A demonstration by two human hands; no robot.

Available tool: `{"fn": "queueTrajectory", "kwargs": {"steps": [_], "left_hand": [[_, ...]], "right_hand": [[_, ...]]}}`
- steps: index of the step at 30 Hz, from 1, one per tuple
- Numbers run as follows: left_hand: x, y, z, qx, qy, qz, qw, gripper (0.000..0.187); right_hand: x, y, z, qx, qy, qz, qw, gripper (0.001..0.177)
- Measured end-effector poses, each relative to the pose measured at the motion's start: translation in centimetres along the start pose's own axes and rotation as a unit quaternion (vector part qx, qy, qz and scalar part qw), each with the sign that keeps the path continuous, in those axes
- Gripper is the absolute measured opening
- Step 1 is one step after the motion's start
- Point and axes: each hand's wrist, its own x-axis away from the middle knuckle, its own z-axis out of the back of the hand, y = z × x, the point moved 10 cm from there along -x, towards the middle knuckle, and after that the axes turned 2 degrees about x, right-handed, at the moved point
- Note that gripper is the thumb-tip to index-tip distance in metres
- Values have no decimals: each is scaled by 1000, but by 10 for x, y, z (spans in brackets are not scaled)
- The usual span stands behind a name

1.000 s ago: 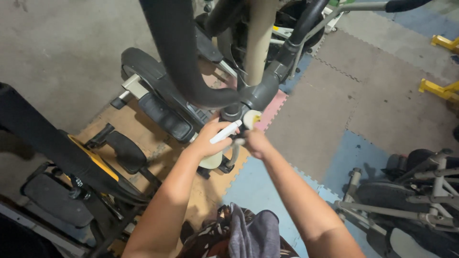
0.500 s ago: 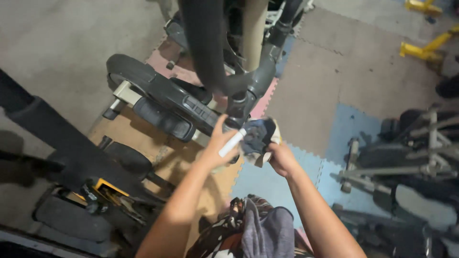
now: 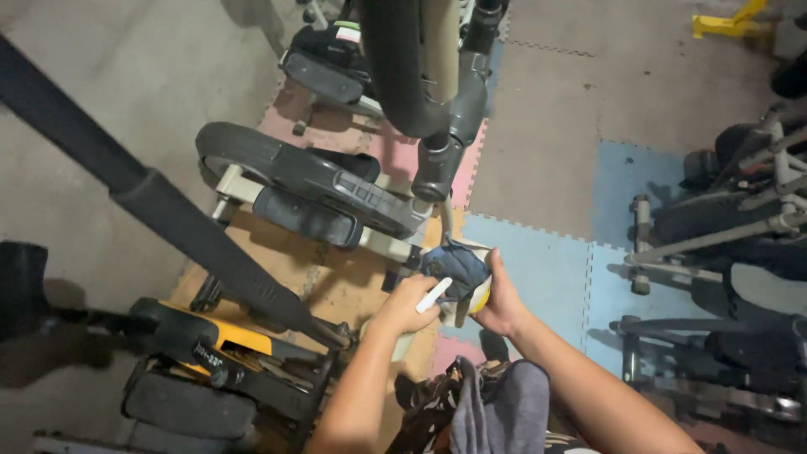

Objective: Cleaning and wiping down gym equipment using a spray bottle and a cleaning cloth.

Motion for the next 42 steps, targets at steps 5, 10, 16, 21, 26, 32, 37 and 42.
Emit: {"fn": "queueTrajectory", "kwargs": {"steps": [5,10,16,21,26,32,37,42], "left_hand": [[4,-3,-7,-19,10,9,1000,22],[3,-2,-33,-33,41,57,997,21],[-18,5,-88,-128,139,80,979,26],[-21,29,-116,-55,203,134,968,27],[-26,7,-156,-27,196,201,959,33],[-3,-27,-169,114,291,206,927,43],[9,-38,-157,127,398,124,900,41],[17,-38,-140,153,396,228,876,44]], "right_hand": [[5,4,-3,1,53,-70,996,82],[6,-2,14,20,3,-128,992,81],[18,-34,51,19,18,-177,984,84],[-3,-38,143,112,-72,-235,963,48],[4,-53,138,363,-94,-244,894,40],[-55,-70,111,710,-300,-57,635,40],[-56,-83,-24,865,-406,240,170,50],[-112,-61,-3,804,-405,360,-246,63]]}}
